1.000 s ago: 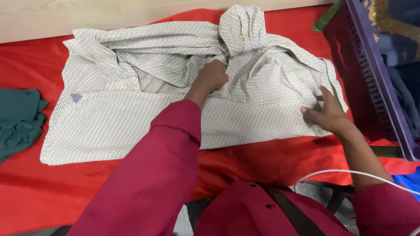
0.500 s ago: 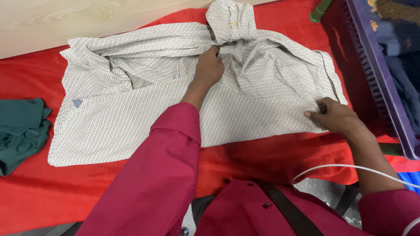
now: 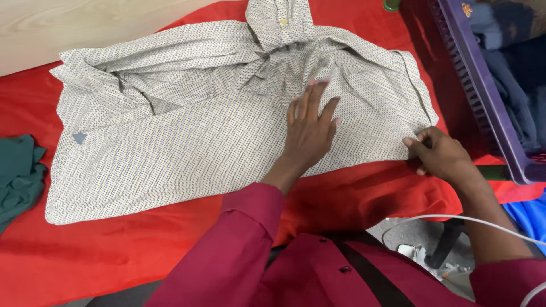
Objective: The person folds a light-colored patterned shirt on a red-covered table. They smooth the fabric, fold the sleeves inward, and fold the shirt in half multiple times to create a compact bundle.
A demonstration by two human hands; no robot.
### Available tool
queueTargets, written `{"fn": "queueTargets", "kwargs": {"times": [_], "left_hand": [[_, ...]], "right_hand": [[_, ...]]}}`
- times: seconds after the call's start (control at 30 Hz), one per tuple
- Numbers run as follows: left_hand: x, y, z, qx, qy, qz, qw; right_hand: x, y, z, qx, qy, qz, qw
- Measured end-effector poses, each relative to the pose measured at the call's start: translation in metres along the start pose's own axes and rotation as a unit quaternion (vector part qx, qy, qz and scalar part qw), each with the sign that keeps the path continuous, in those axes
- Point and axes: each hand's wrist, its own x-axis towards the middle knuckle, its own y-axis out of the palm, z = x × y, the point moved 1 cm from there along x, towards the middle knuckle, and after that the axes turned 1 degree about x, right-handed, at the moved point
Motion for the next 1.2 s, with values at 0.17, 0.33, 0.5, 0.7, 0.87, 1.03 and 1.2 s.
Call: {"fn": "queueTargets", "kwargs": {"times": [0.17,0.33,0.5,0.7,0.87,1.03,1.2], "left_hand": [[0.013,0.006,0.014,0.004,0.05,0.143,0.989],[0.028,-0.007,0.011,0.042,-0.009,0.3,0.953],[0.021,-0.019,0.005,0.023,0.025,0.231,0.972],[-0.001,-0.045,0.034,-0.063,-0.081,0.031,0.994],[0.017,-0.064,0.053,-0.052,-0.164,0.018,0.985],[0.071,-0.074,0.079,-0.115,-0.302,-0.131,0.937],[0.125,-0.074,0.099,-0.125,-0.408,0.006,0.905]], "right_hand": [[-0.006,0.007,-0.012,0.015,0.022,-0.06,0.998],[-0.011,0.02,-0.012,-0.082,0.006,-0.152,0.985],[-0.03,0.034,0.011,-0.096,-0.19,-0.284,0.935],[-0.028,0.062,0.078,0.046,-0.276,-0.16,0.947],[-0.023,0.071,0.136,0.054,-0.308,-0.099,0.945],[-0.018,0.068,0.17,0.098,-0.315,-0.076,0.941],[-0.021,0.061,0.17,0.12,-0.259,-0.052,0.957]]}}
